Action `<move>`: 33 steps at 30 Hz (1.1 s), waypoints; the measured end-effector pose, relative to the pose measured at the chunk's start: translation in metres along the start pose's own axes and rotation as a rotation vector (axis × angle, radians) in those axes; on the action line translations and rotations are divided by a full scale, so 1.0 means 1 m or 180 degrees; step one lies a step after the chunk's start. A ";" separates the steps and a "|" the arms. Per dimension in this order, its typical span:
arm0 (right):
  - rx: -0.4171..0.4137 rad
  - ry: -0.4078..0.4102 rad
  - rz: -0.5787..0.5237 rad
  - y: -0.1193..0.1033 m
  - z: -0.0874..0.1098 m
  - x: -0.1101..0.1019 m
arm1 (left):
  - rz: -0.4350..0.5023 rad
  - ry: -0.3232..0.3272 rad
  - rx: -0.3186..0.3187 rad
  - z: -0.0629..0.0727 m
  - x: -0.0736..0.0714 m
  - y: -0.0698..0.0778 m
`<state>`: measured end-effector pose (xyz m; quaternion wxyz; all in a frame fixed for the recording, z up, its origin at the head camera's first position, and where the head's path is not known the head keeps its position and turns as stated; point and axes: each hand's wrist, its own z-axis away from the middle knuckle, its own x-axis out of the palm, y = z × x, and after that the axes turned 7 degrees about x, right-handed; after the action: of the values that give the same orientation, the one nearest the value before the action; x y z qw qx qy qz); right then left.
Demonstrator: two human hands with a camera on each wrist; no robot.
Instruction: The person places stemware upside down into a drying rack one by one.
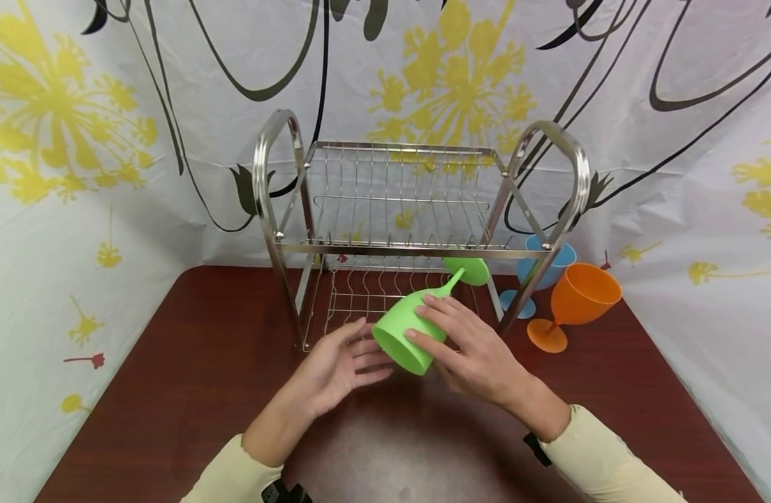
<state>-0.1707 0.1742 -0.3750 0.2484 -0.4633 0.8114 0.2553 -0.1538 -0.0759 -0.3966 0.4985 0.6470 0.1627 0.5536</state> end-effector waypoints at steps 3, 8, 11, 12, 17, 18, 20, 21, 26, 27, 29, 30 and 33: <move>0.0002 -0.0036 0.0050 -0.001 0.002 0.000 | -0.0003 -0.0001 -0.0006 0.000 0.000 -0.001; 0.0000 -0.0089 0.0127 -0.002 0.004 0.002 | 0.0011 0.0001 -0.0029 0.000 0.002 -0.002; 0.0021 -0.0131 0.0134 -0.003 0.006 0.003 | 0.0036 -0.0018 -0.0046 0.001 0.002 -0.002; 0.0031 -0.0149 0.0130 -0.004 0.007 0.003 | 0.0046 -0.0029 -0.0052 0.001 0.002 -0.002; 0.0056 -0.0202 0.0148 -0.006 0.008 0.005 | 0.0117 -0.0086 -0.0063 0.001 0.003 -0.003; 0.0058 -0.0201 0.0160 -0.006 0.009 0.005 | 0.0137 -0.0094 -0.0066 0.002 0.003 -0.003; 0.0063 -0.0210 0.0183 -0.006 0.009 0.006 | 0.0186 -0.0109 -0.0065 0.002 0.003 -0.003; 0.0064 -0.0218 0.0198 -0.006 0.010 0.007 | 0.0208 -0.0116 -0.0066 0.002 0.004 -0.004; 0.0022 -0.0256 0.0303 -0.007 0.011 0.008 | 0.0271 -0.0181 -0.0029 0.002 0.005 -0.005; -0.0003 -0.0258 0.0343 -0.007 0.011 0.009 | 0.0274 -0.0206 -0.0019 0.002 0.005 -0.005; -0.0052 -0.0257 0.0422 -0.008 0.011 0.009 | 0.0260 -0.0246 0.0010 0.002 0.006 -0.005; -0.0071 -0.0263 0.0455 -0.008 0.011 0.009 | 0.0243 -0.0268 0.0023 0.001 0.006 -0.005; -0.0097 -0.0273 0.0513 -0.009 0.011 0.010 | 0.0194 -0.0315 0.0060 0.001 0.007 -0.006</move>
<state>-0.1651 0.1711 -0.3917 0.2545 -0.3889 0.8307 0.3065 -0.1485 -0.0685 -0.3975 0.4827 0.6829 0.1233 0.5342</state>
